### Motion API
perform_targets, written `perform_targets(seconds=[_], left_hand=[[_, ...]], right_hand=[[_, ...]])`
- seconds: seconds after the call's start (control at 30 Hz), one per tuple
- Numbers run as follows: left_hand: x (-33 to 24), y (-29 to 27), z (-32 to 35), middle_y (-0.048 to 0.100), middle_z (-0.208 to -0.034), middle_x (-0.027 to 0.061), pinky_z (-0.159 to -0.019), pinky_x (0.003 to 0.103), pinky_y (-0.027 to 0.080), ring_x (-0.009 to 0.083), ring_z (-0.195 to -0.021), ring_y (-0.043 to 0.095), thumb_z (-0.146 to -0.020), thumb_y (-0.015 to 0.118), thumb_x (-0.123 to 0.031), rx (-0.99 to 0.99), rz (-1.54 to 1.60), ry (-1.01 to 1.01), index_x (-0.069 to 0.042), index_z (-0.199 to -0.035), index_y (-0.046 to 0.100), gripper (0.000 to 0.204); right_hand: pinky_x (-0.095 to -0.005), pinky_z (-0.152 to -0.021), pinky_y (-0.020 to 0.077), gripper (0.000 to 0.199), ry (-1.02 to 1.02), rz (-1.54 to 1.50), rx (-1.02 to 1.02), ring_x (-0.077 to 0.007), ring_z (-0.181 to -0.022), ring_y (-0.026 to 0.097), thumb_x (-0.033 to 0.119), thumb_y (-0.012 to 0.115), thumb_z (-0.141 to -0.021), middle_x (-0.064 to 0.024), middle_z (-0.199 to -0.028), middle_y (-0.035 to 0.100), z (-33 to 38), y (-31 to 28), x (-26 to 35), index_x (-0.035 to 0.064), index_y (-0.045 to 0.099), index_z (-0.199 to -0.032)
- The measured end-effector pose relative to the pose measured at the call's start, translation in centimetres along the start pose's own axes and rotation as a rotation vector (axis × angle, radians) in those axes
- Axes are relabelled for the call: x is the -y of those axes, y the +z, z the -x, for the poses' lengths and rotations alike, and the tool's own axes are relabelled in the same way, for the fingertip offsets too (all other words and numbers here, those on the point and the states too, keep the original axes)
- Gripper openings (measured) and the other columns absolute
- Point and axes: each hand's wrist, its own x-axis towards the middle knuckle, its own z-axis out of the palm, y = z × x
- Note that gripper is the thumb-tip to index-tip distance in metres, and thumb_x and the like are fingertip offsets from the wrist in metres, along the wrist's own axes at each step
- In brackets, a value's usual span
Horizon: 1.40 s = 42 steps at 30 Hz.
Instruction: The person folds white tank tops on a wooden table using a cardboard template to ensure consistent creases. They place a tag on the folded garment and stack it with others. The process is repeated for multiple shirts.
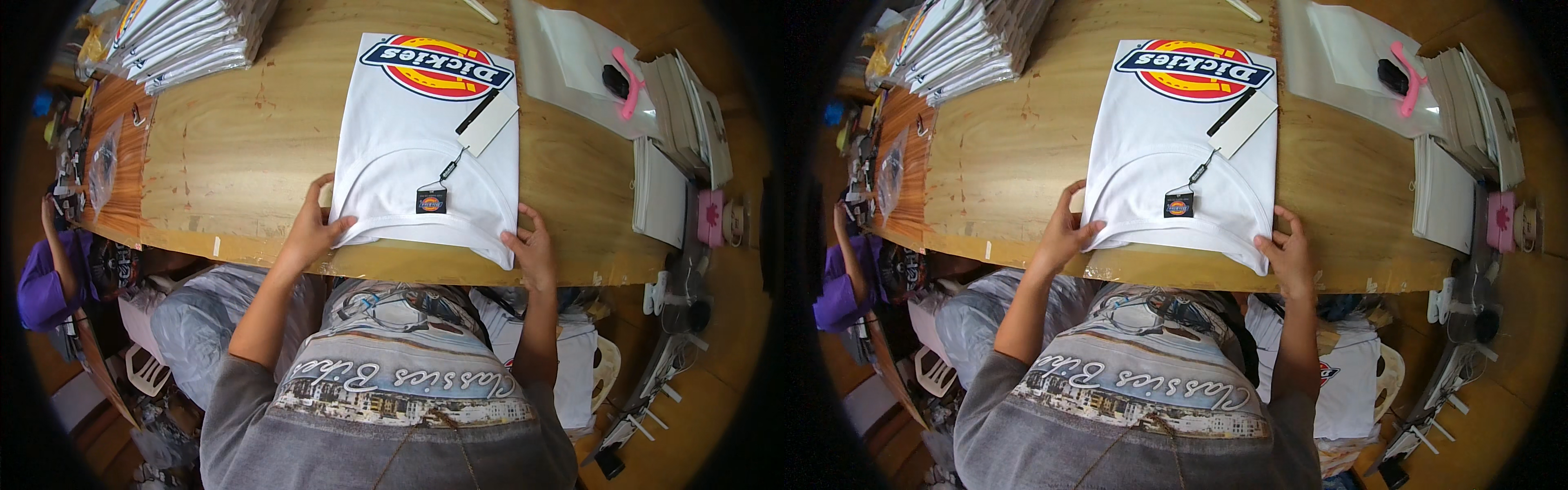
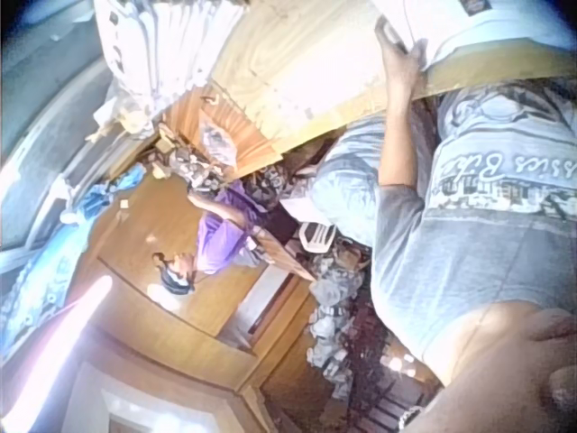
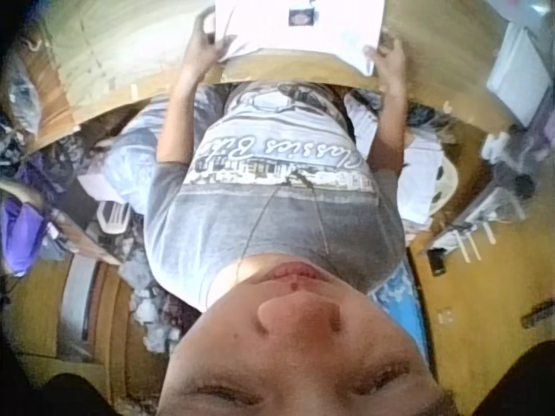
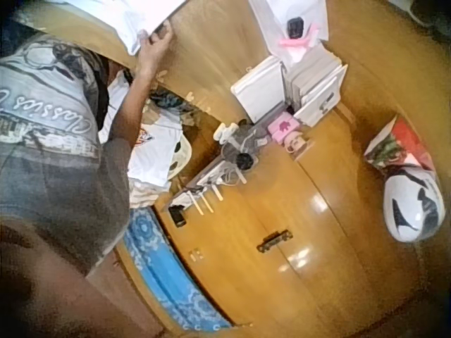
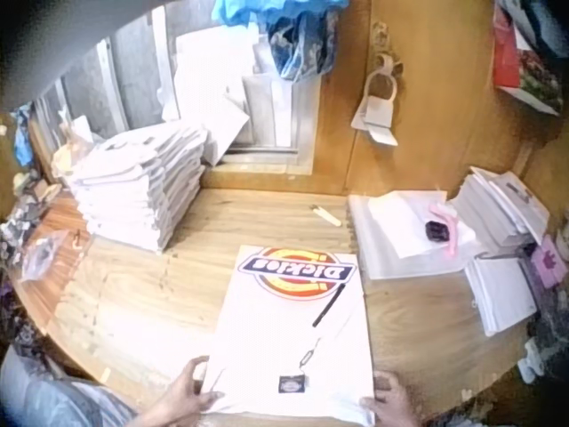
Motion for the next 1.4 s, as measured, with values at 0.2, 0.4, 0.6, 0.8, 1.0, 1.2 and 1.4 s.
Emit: perform_targets(seconds=[0.2, 0.4, 0.6, 0.8, 1.0, 1.2, 1.4], left_hand=[[0.8, 0.2, 0.5, 0.056, -0.084, 0.0159, -0.062, 0.029, 0.044, 0.0213, -0.07, 0.055, -0.067, 0.066, -0.003, -0.036, -0.115, 0.0, -0.008, -0.126, 0.024, 0.073], [-0.3, 3.1, 2.3, 0.047, -0.096, 0.0099, -0.074, 0.036, 0.038, 0.026, -0.087, 0.045, -0.058, 0.069, -0.012, -0.235, -0.91, 0.738, -0.007, -0.108, 0.05, 0.054], [2.3, 5.2, 3.0, 0.047, -0.106, 0.0033, -0.078, 0.034, 0.034, 0.021, -0.097, 0.044, -0.069, 0.06, -0.02, -0.048, -1.149, 0.842, -0.01, -0.114, 0.048, 0.048], [3.4, 5.0, 3.0, 0.047, -0.109, 0.0033, -0.079, 0.035, 0.033, 0.0208, -0.098, 0.044, -0.071, 0.059, -0.021, -0.059, -1.132, 0.869, -0.01, -0.116, 0.046, 0.048], [3.2, 5.0, 2.8, 0.048, -0.104, 0.0034, -0.078, 0.035, 0.033, 0.0212, -0.095, 0.043, -0.071, 0.058, -0.027, -0.04, -1.063, 0.819, -0.012, -0.12, 0.043, 0.053], [1.3, 5.9, 2.1, 0.046, -0.099, 0.0028, -0.073, 0.034, 0.033, 0.0206, -0.089, 0.042, -0.067, 0.058, -0.037, -0.034, -1.088, 0.693, -0.016, -0.122, 0.04, 0.061], [1.5, 6.1, 1.6, 0.048, -0.092, 0.0039, -0.07, 0.033, 0.034, 0.0214, -0.084, 0.043, -0.068, 0.061, -0.028, -0.074, -0.986, 0.708, -0.015, -0.113, 0.049, 0.048]], right_hand=[[-0.0237, -0.067, 0.0448, 0.042, -0.103, 0.275, -0.149, -0.0153, -0.076, 0.056, 0.0, 0.058, -0.074, -0.013, -0.09, 0.059, 1.1, 1.1, -0.4, 0.0057, 0.043, -0.112], [-0.0344, -0.075, 0.0387, 0.019, -0.765, 0.795, -0.127, -0.027, -0.084, 0.048, 0.003, 0.056, -0.071, -0.0106, -0.086, 0.054, -0.1, 5.8, 4.8, 0.0062, 0.059, -0.09], [-0.0323, -0.073, 0.0336, 0.021, -0.711, 0.91, 0.242, -0.0218, -0.082, 0.046, 0.001, 0.06, -0.065, -0.0047, -0.082, 0.051, -1.5, 8.7, 4.2, 0.0086, 0.059, -0.084], [-0.0329, -0.07, 0.0329, 0.021, -0.839, 0.919, 0.148, -0.0198, -0.078, 0.046, -0.001, 0.061, -0.056, -0.002, -0.077, 0.048, 1.3, 8.4, 2.1, 0.0093, 0.054, -0.073], [-0.0342, -0.069, 0.0348, 0.017, -0.907, 0.916, 0.131, -0.0205, -0.077, 0.047, 0.0, 0.06, -0.058, -0.0028, -0.079, 0.05, 1.3, 8.3, 1.0, 0.0072, 0.056, -0.073], [-0.0364, -0.073, 0.0375, 0.012, -0.977, 0.949, 0.201, -0.0225, -0.084, 0.048, 0.005, 0.054, -0.061, -0.0064, -0.084, 0.052, 1.2, 7.7, 0.5, 0.0023, 0.056, -0.073], [-0.0383, -0.075, 0.038, 0.013, -1.035, 1.003, 0.238, -0.0237, -0.086, 0.048, 0.008, 0.053, -0.063, -0.0085, -0.086, 0.052, 1.3, 7.7, 0.5, 0.0003, 0.055, -0.073]])
